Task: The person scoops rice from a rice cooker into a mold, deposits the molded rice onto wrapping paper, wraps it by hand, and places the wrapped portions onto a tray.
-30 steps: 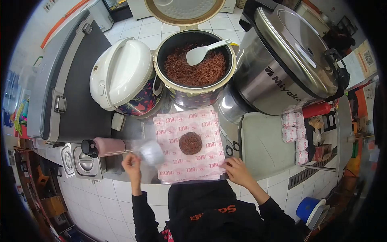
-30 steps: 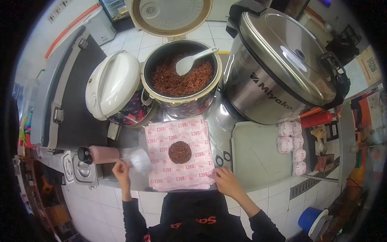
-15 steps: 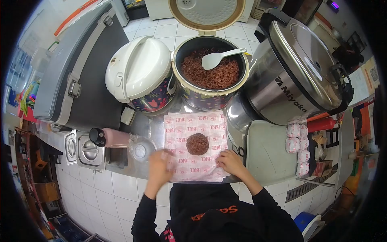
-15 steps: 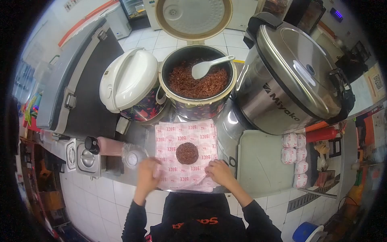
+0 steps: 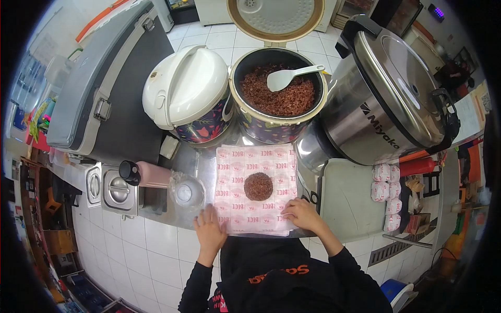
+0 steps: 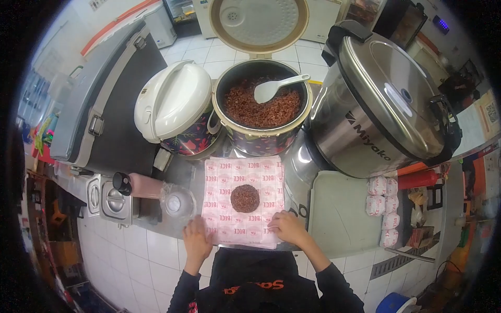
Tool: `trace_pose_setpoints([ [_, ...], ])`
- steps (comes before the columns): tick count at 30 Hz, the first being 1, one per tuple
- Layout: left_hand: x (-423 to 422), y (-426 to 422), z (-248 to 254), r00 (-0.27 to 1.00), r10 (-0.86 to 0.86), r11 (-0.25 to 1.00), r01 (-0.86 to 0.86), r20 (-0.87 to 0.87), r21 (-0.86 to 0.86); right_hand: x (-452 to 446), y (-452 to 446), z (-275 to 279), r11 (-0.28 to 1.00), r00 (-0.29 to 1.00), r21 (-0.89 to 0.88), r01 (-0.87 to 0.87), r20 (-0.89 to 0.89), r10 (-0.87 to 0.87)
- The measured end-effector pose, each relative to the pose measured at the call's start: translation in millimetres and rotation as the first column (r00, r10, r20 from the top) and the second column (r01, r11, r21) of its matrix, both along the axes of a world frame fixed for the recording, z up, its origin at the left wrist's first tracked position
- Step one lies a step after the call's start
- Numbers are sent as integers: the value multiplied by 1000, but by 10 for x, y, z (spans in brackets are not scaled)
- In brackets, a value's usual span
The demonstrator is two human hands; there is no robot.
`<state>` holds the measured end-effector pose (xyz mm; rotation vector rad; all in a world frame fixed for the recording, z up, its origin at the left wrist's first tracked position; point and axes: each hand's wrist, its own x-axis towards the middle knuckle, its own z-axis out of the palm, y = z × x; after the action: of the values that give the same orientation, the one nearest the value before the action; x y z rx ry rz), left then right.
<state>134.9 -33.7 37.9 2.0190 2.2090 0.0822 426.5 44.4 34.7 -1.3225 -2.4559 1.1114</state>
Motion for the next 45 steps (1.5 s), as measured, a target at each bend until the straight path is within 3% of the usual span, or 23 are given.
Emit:
trace_pose_setpoints([
  [4, -2, 19, -18, 987, 150, 988, -152, 59, 24, -92, -107, 143, 996, 999, 84, -43, 17, 42],
  [6, 111, 62, 30, 978, -153, 987, 146, 140, 59, -135, -161, 129, 992, 994, 112, -67, 97, 56],
  [7, 191, 80, 153, 962, -272, 962, 272, 3, 15, -142, -166, 119, 991, 993, 111, -72, 96, 61],
  [8, 187, 61, 62, 964, -267, 964, 267, 3, 15, -146, -166, 100, 992, 993, 107, -73, 98, 62],
  [10, 159, 33, -197, 993, 115, 993, -115, -7, 24, -148, -154, 66, 992, 993, 106, -73, 98, 62],
  [11, 125, 34, -197, 977, 201, 978, -205, 68, 47, -144, -150, 50, 992, 996, 112, -61, 75, 53],
  [15, 237, -21, -50, 960, 244, 963, -257, 141, 84, -103, -140, -89, 995, 999, 99, 1, -48, 4],
  [18, 309, -22, 90, 977, 194, 967, -205, 89, 149, -90, -107, -121, 997, 991, 63, 40, -134, -31],
  [20, 289, 9, 143, 887, -193, 981, 168, 419, 97, -94, -85, -129, 998, 990, 46, 49, -133, -43],
  [23, 407, 36, 148, 820, -329, 944, 297, 468, 142, -104, -58, -167, 995, 983, -22, 95, -159, -97],
  [25, 356, 47, -60, 851, -330, 943, 277, 409, 184, -133, -56, -137, 988, 972, -72, 136, -182, -147],
  [27, 312, 56, -167, 877, -328, 938, 261, 351, 227, -188, -77, 0, 951, 946, -7, 310, -96, -309],
  [28, 305, 89, -142, 897, -261, 954, 183, 357, 237, -220, -89, 116, 950, 946, -6, 312, -95, -311],
  [30, 296, 152, -96, 910, -194, 964, 108, 366, 243, -272, -127, 313, 896, 958, 351, 271, -189, -215],
  [32, 282, 206, -59, 910, -206, 946, 91, 360, 311, -281, -160, 300, 885, 971, 401, 235, -142, -194],
  [34, 205, 194, -87, 901, -229, 957, 138, 368, 257, -237, -166, 228, 868, 981, 455, 196, -97, -171],
  [37, 75, 165, -84, 882, -281, 953, 210, 379, 218, -34, -112, 50, 893, 991, 430, 134, -66, -117],
  [39, -11, 82, -73, 868, -316, 943, 243, 382, 228, 51, -103, 23, 919, 989, 390, 64, -147, -7],
  [41, -73, -12, -54, 841, -159, 987, 140, 517, 75, 122, -152, 23, 928, 991, 372, 17, -127, 33],
  [43, -68, -60, 199, 807, -157, 987, 147, 569, 64, 193, -212, 13, 935, 991, 352, -33, -107, 76],
  [45, -78, -64, 273, 771, -150, 987, 150, 619, 53, 248, -246, -3, 992, 962, 126, -14, -268, 48],
])
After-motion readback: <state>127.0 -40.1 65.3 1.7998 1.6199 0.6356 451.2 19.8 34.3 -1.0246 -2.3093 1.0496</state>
